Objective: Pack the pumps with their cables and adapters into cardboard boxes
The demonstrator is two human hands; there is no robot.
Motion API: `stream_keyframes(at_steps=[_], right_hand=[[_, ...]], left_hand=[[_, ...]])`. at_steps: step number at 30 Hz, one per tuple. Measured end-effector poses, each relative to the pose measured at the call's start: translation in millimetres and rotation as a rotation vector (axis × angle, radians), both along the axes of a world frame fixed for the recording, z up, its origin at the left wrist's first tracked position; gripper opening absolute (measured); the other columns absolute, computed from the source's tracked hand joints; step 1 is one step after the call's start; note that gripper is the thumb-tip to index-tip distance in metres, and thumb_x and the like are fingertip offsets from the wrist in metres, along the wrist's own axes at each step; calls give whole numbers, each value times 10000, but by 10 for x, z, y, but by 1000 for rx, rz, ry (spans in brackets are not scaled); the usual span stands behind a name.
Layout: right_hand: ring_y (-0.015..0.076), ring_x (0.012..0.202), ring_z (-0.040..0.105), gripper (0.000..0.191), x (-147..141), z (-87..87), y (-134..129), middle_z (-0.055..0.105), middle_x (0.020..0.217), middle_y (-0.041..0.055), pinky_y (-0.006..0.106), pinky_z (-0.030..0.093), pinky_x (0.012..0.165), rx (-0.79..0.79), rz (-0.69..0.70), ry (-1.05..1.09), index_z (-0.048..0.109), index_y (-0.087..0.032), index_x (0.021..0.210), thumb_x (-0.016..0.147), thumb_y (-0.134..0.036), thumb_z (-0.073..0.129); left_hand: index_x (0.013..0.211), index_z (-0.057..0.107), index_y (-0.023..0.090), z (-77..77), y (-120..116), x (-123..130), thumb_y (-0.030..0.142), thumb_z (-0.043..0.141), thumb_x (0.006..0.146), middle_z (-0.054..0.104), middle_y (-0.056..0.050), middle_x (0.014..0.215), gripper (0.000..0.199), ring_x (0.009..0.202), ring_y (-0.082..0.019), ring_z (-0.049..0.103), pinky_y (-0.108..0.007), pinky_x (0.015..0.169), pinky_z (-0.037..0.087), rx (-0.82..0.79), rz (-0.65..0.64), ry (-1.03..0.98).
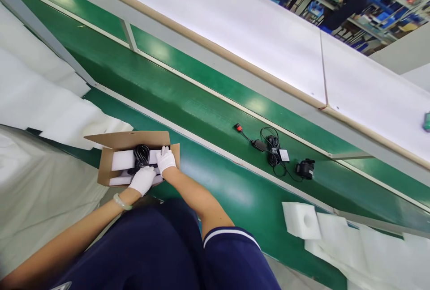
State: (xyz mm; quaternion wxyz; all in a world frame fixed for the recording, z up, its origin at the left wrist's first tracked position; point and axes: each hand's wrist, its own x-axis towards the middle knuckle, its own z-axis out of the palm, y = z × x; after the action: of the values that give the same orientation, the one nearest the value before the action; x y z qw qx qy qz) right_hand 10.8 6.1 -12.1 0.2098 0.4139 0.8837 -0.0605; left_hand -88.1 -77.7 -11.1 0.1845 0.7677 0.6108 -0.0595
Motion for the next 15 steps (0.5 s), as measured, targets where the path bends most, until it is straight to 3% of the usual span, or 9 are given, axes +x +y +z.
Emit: stream_keyframes(at_steps=[5,9,13,15], right_hand=[[348,1365,278,587,429,348,-188,335,1480,196,455,329,1016,18,54,306,491,-92,1282,759,-296,664],[249,1298,379,318,793,627,-594,465,1396,110,397,359,975,96,-52,550,560,-175,1152,866,-316,563],[207,1035,562,238,662,645,-873,629,1161,34,350,439,832,-95,159,512,610,-232,1024,908,-416,513],[202,950,598,263,459,580,-879,665,1065,22,349,463,798,-167,122,409,624,-243,1027,947,-403,431]], left_hand=[[916,708,132,51,-194,-261,202,489,870,669,-126,978,234,951,-240,611,-360,873,486,56,-38,-151],[982,706,182,69,-544,-578,418,579,854,642,-108,1113,297,1048,-253,568,-403,929,465,241,-84,-310],[914,719,197,47,-685,-836,411,457,927,679,-79,961,338,897,-208,614,-347,811,498,248,-173,-398],[873,723,194,18,-633,-911,368,401,951,696,-64,919,374,875,-188,631,-314,812,496,150,-129,-369]])
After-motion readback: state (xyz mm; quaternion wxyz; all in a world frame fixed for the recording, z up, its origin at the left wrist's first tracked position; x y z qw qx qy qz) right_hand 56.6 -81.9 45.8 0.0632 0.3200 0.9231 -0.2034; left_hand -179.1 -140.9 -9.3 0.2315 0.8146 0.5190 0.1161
